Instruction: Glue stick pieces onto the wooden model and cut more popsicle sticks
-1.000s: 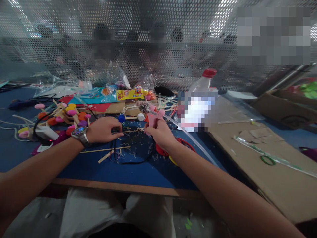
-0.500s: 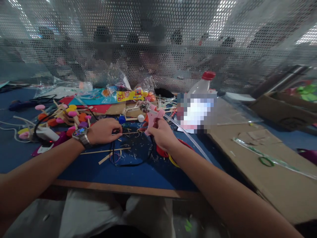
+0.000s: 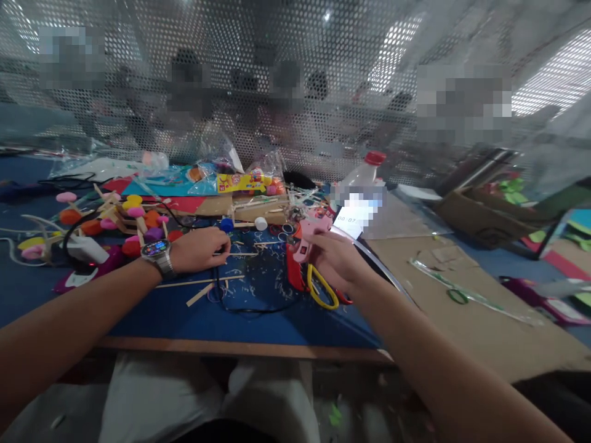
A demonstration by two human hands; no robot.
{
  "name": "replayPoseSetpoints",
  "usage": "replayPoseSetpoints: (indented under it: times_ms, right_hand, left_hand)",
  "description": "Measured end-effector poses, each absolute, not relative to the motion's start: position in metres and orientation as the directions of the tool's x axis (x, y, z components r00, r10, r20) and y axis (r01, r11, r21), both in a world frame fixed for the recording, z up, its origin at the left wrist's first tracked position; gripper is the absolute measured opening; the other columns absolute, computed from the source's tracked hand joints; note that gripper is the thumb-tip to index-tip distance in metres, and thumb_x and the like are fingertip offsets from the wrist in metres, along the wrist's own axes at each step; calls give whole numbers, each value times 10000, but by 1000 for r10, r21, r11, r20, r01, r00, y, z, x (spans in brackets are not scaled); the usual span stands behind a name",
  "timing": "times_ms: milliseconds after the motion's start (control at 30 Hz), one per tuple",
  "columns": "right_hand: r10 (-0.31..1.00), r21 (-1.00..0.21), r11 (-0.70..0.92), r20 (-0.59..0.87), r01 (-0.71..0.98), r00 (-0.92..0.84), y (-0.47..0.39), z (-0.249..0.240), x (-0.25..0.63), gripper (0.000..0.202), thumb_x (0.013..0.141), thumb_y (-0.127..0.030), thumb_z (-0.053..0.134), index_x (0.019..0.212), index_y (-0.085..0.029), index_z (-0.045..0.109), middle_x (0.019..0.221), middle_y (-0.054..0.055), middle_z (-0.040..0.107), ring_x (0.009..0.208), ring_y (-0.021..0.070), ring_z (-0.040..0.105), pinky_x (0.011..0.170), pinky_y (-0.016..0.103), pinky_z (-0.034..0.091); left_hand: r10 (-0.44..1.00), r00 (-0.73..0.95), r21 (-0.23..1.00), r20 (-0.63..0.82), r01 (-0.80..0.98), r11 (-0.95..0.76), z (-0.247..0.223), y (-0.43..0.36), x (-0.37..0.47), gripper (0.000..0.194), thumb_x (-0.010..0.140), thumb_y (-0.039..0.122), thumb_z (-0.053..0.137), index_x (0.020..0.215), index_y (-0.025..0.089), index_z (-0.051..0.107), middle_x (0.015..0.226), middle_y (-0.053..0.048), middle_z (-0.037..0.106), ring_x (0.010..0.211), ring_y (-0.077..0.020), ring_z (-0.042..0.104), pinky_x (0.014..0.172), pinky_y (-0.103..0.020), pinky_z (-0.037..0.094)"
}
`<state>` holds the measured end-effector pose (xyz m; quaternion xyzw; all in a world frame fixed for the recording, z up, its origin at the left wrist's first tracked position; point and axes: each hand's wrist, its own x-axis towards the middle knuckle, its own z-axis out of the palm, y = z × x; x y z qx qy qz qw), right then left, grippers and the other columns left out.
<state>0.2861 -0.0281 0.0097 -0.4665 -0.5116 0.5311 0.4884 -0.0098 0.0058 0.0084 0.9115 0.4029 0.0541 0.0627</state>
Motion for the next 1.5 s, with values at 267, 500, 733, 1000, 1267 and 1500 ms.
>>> replayPoseSetpoints:
  times_ms: [267,500,733,1000,1267,1500]
  right_hand:
    - [974,-969,-211,-197,-131,-113,-58,4,295,197,761,-384,773,829,-250,644,738,18,724,707,230,720,742,408,614]
    - [961,-943,-274,-261,-189,-90,-70,0,301,183,782,-314,739,947,-252,689,890,35,768,823,223,750,803,373,632]
    - [952,-932,-308,-301,-192,-61,-84,-4,316,175,802,-298,691,954,-250,762,1120,101,795,1084,277,748,1010,422,607]
    - [972,-969,-233,-229,-76,-59,-96,-1,326,309,769,-348,785,1067,-266,795,1274,107,745,1086,311,746,969,464,620]
    - [984,-985,-171,-171,12,-38,-85,5,308,419,674,-438,870,1052,-271,797,1215,90,760,899,242,739,725,363,623]
    - [940,-699,340,255,629,-225,-75,29,276,264,834,-431,695,1022,-265,778,948,70,777,776,226,675,701,362,535]
  left_hand:
    - [696,717,185,40,679,-710,9,6,-10,89,830,230,601,792,180,664,784,-54,668,773,-200,609,704,-289,438]
    - [678,731,216,81,651,-728,11,5,-11,85,842,234,591,825,174,650,823,-54,663,801,-197,596,738,-295,439]
    - [660,737,268,146,612,-744,9,5,-14,50,828,220,586,814,180,612,844,-58,662,817,-198,587,752,-304,447]
    - [669,663,401,336,542,-738,11,4,-10,123,905,278,503,854,189,572,868,-64,648,811,-191,569,763,-322,455]
    - [742,483,618,465,423,-663,15,2,-8,232,985,371,435,867,193,525,764,-18,613,686,-144,541,658,-283,440]
    - [820,303,790,485,251,-560,13,11,-6,173,1011,343,423,926,207,486,776,-20,638,685,-124,589,668,-271,501]
